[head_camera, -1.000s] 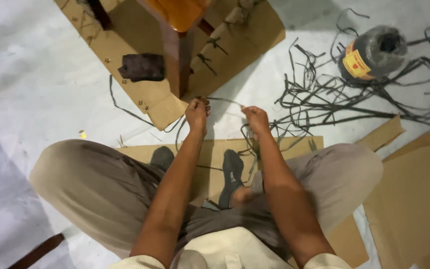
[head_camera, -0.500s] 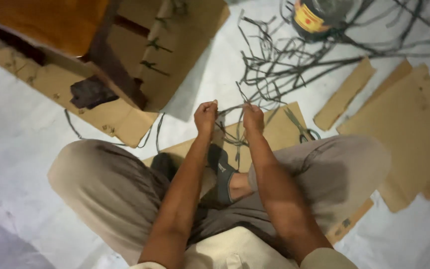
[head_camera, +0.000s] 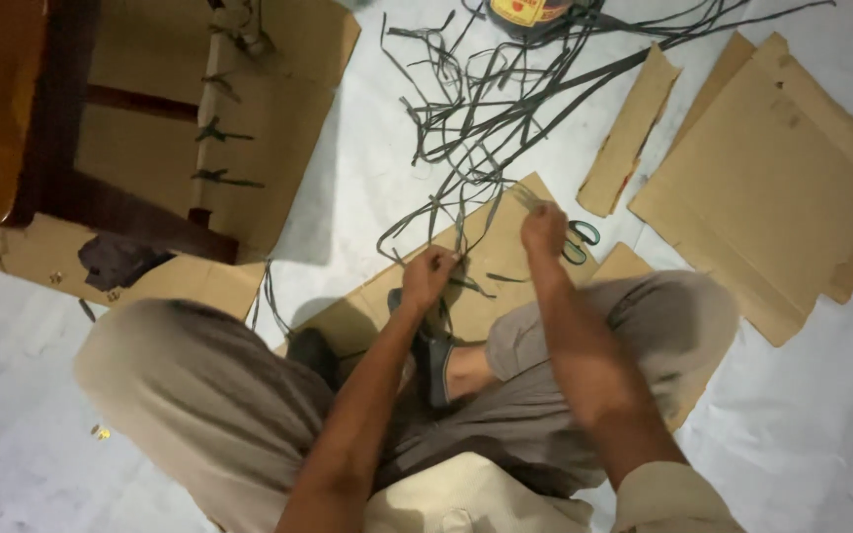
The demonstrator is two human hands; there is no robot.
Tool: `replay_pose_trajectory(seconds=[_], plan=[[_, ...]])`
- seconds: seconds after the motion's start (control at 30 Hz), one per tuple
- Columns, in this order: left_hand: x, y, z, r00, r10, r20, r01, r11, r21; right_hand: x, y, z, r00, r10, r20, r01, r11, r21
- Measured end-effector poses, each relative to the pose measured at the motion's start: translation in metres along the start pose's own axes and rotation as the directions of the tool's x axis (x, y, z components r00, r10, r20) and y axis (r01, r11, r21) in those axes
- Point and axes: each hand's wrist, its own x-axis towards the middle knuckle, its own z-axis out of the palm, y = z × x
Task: The person is wrapping a table leg with cardboard and plastic ties for protection.
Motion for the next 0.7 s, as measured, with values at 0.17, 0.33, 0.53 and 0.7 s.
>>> replay_pose_trajectory(seconds=[0.17, 0.33, 0.53, 0.7], plan=[[-0.001, 0.001, -0.016, 0.994, 0.082, -0.078, -0.093, 0.985, -0.145, 0.056, 0.079, 0.014, 0.991, -0.123, 0.046, 0.126, 0.991, -0.054], [-0.004, 0.018, -0.034, 0.986, -0.080, -0.143, 0.088, 0.995, 0.047, 0.090, 0.110, 0.045, 0.900, -0.381, 0.210, 0.425, 0.875, -0.231], [-0.001, 0.016, -0.047, 0.975, 0.027, -0.220, -0.043, 0.997, -0.067, 0.091, 0.100, 0.048, 0.879, -0.273, 0.392, 0.414, 0.844, -0.341], [0.005, 0.011, -0.041, 0.974, -0.032, -0.223, -0.006, 0.985, -0.171, 0.035, -0.005, -0.024, 0.980, 0.194, -0.033, -0.162, 0.888, 0.429]])
